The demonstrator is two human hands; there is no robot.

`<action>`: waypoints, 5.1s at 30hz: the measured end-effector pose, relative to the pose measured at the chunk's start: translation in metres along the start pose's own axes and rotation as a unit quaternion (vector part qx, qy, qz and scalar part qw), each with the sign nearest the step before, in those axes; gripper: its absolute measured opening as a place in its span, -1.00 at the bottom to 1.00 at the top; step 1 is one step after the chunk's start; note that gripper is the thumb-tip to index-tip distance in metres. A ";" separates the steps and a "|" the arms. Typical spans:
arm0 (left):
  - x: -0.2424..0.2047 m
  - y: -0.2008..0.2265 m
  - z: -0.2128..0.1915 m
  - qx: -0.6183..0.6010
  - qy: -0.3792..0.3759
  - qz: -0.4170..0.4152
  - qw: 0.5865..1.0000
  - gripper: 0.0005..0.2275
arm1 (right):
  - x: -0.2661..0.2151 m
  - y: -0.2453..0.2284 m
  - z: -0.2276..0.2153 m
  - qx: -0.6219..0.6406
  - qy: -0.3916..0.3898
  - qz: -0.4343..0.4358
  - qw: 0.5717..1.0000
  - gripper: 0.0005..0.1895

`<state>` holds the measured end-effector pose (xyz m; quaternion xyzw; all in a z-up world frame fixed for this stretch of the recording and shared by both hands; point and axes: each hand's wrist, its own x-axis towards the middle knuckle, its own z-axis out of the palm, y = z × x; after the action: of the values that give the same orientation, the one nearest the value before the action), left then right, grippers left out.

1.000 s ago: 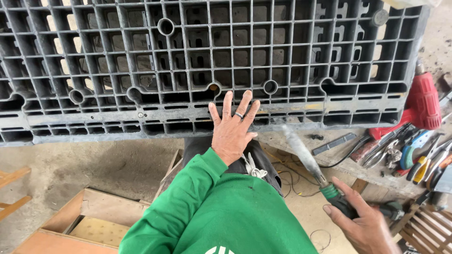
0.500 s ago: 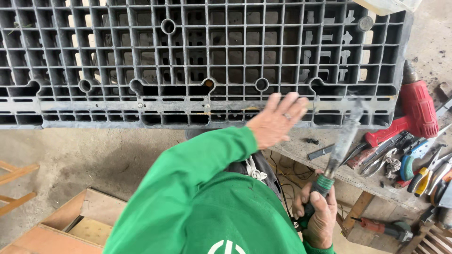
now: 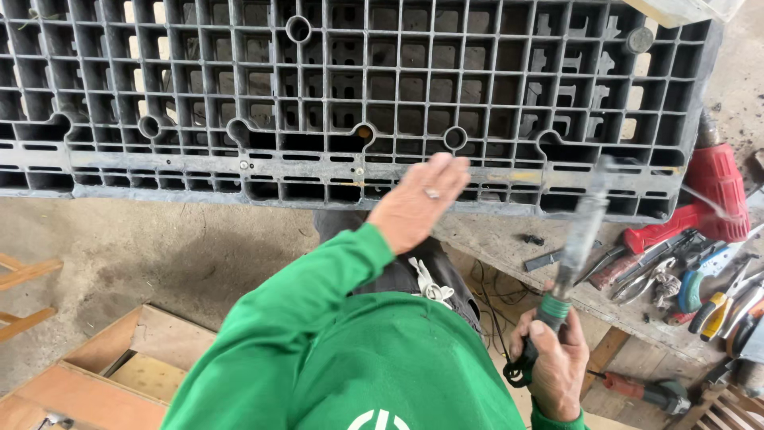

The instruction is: The person repairs a plastic pallet by using a soldering iron to melt and fuse cracks and joints.

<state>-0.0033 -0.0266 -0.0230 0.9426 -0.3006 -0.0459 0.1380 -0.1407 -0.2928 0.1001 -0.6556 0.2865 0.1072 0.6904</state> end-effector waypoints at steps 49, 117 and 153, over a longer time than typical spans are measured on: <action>0.016 0.023 -0.001 -0.207 0.058 -0.187 0.958 -0.08 | 0.091 -0.197 0.031 -0.924 -0.299 -0.094 0.218 -0.19; -0.043 0.007 -0.002 -0.018 0.036 -0.099 0.994 -0.22 | 0.047 -0.022 0.065 -0.042 -0.175 -0.044 0.983 -0.33; -0.123 -0.108 -0.020 -0.178 0.162 -0.120 0.963 -0.52 | -0.088 0.062 0.137 -0.145 -0.039 0.188 0.971 -0.33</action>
<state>-0.0405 0.1336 -0.0342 0.9270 -0.1462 0.0382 0.3434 -0.2097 -0.1326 0.0912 -0.6783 0.3594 0.3010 0.5659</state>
